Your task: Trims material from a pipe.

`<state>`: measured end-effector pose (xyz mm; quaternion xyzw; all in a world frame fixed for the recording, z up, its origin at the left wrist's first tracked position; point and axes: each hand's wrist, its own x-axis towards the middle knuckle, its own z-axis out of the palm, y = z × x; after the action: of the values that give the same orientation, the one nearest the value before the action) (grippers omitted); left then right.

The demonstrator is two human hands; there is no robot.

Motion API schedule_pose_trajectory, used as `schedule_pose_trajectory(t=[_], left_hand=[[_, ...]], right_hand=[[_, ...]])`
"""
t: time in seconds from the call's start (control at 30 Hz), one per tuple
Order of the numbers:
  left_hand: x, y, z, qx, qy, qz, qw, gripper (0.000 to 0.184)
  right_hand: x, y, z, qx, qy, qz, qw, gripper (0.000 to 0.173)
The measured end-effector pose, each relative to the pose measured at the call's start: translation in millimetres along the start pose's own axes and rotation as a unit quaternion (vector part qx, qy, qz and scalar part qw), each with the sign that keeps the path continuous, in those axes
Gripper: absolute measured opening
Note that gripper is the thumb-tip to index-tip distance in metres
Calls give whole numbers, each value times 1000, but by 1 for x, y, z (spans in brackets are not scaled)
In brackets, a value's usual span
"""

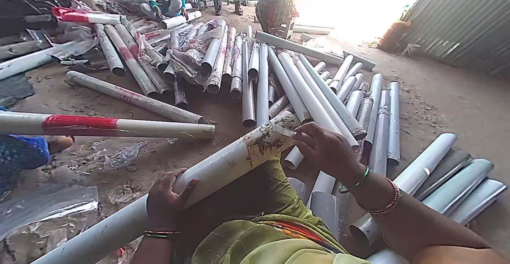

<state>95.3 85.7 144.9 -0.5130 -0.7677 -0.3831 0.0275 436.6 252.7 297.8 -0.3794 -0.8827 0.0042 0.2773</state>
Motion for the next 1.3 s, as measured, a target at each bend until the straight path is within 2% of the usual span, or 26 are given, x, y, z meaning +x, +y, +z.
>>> schedule_pose_trajectory(t=[0.07, 0.2, 0.27, 0.33, 0.4, 0.47, 0.53, 0.6, 0.67, 0.73, 0.8, 0.87, 0.93, 1.0, 1.13, 1.2, 1.3], left_hand=[[0, 0, 0, -2, -2, 2, 1000, 91], [-3, 0, 0, 0, 6, 6, 1000, 89], [-3, 1, 0, -1, 8, 5, 1000, 89], [-2, 2, -1, 3, 0, 1, 1000, 89], [-1, 3, -1, 7, -2, 3, 1000, 89], [-2, 2, -1, 4, 2, 4, 1000, 88], [-5, 1, 0, 2, 7, 5, 1000, 89], [-5, 2, 0, 2, 7, 3, 1000, 90], [-5, 3, -1, 5, 5, -1, 1000, 90], [-5, 3, -2, 6, 1, -3, 1000, 89], [-5, 3, -2, 6, 0, -2, 1000, 87], [-5, 4, -2, 6, 2, 0, 1000, 87], [-6, 2, -1, -1, 2, 3, 1000, 85], [-8, -2, -3, -15, -7, 1, 1000, 84], [-9, -7, -36, -21, -46, -42, 998, 75], [-14, -13, -72, 18, -68, -68, 995, 63], [-39, -32, -141, 94, -132, -131, 978, 62]], right_hand=[[3, 5, 5, -23, -13, 11, 1000, 24], [18, 21, -6, -50, 11, 107, 993, 29], [14, 16, -8, -25, 26, 58, 998, 28], [6, 5, -3, -4, 3, -2, 1000, 26], [6, 2, 0, -16, -28, -23, 999, 23], [11, 5, -5, -40, -41, 28, 998, 23], [20, 14, -13, -64, -18, 91, 994, 27], [26, 21, -21, -11, -1, 129, 992, 34], [29, 19, -23, 80, -12, 144, 986, 37], [33, 10, -23, 136, -65, 159, 976, 33], [39, 11, -15, 124, -93, 140, 978, 29], [44, 11, -8, 81, -79, 132, 985, 26], [46, 11, -2, 55, -81, 150, 984, 35], [44, 15, 4, 87, -102, 168, 977, 40], [39, 17, 10, 130, -94, 178, 971, 43], [39, 17, 11, 137, -97, 186, 968, 44], [40, 21, 13, 139, -90, 172, 971, 46]])
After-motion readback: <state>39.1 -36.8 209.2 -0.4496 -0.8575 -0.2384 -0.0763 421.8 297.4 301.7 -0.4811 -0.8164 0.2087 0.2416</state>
